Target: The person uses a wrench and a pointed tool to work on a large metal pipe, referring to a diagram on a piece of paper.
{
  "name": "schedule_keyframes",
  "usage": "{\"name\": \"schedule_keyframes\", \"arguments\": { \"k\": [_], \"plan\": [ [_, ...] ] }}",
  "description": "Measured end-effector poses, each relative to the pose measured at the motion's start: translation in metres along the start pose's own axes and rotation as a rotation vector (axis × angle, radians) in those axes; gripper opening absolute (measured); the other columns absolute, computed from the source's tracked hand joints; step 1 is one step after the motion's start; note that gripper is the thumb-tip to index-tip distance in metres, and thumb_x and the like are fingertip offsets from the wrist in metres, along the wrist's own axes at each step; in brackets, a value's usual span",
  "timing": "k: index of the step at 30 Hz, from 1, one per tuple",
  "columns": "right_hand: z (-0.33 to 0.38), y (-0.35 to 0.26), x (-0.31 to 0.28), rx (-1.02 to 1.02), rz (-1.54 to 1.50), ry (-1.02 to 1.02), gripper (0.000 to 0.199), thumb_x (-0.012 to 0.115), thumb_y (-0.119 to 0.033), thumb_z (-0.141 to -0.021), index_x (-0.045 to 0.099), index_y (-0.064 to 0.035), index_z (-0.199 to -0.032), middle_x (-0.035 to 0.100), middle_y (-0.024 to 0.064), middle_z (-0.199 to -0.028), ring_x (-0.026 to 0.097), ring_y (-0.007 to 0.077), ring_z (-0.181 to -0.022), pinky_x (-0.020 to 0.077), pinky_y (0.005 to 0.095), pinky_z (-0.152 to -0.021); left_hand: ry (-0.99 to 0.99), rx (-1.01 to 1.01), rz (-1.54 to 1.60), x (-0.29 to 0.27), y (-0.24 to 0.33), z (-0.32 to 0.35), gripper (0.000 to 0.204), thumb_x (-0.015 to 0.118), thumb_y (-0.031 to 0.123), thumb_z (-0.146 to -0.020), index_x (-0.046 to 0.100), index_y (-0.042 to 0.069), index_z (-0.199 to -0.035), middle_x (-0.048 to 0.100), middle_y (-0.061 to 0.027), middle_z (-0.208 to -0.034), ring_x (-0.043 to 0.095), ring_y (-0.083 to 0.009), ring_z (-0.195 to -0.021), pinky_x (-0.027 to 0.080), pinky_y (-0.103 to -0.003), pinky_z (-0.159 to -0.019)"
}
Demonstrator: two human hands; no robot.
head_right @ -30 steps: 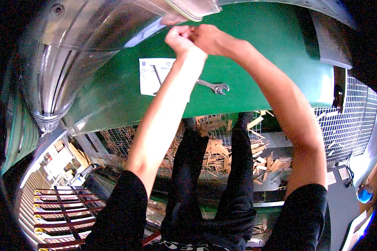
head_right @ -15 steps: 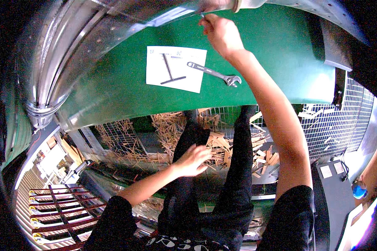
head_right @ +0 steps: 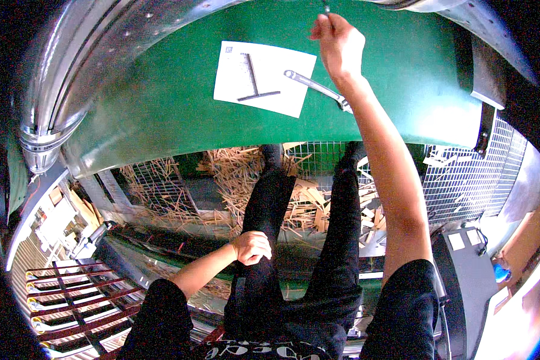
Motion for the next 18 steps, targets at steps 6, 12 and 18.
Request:
{"name": "schedule_keyframes", "arguments": {
  "k": [6, 12, 18],
  "plan": [
    [-0.004, 0.004, 0.008, 0.089, -0.122, 0.002, 0.033, 0.058, -0.030, -0.105, 0.073, -0.0043, -0.092, 0.076, 0.0047, -0.077, 0.071, 0.0111, -0.071, 0.0559, 0.0291, -0.071, 0.038, 0.015, 0.002, 0.006, -0.004, 0.012, 0.016, 0.063, 0.017, -0.073, 0.071, 0.011, -0.086, 0.071, -0.0055, -0.091, 0.067, -0.0289, -0.090, 0.052, -0.043, -0.088],
    [-0.003, 0.003, 0.020, 0.103, -0.031, 0.007, 0.033, 0.057, -0.028, -0.105, 0.073, -0.0038, -0.089, 0.076, 0.0057, -0.076, 0.071, 0.0109, -0.071, 0.0561, 0.0282, -0.071, 0.051, 0.032, -0.015, 0.008, -0.001, 0.013, 0.020, 0.060, 0.008, -0.072, 0.071, 0.012, -0.088, 0.072, -0.0047, -0.092, 0.069, -0.0265, -0.089, 0.054, -0.042, -0.085],
    [-0.003, 0.004, 0.022, 0.096, -0.016, 0.118, 0.032, 0.058, -0.030, -0.104, 0.075, -0.0057, -0.095, 0.078, 0.0071, -0.083, 0.072, 0.0122, -0.074, 0.0562, 0.0302, -0.073, 0.088, 0.048, 0.000, 0.014, -0.003, 0.015, 0.018, 0.060, 0.010, -0.073, 0.071, 0.012, -0.088, 0.072, -0.0047, -0.092, 0.069, -0.0266, -0.088, 0.054, -0.041, -0.084]
  ]
}}
Point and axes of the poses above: each hand's wrist, its own z-axis away from the middle knuckle, its own x-axis out of the palm, y = z × x, the point moved 3 cm from there along -z, towards the middle knuckle
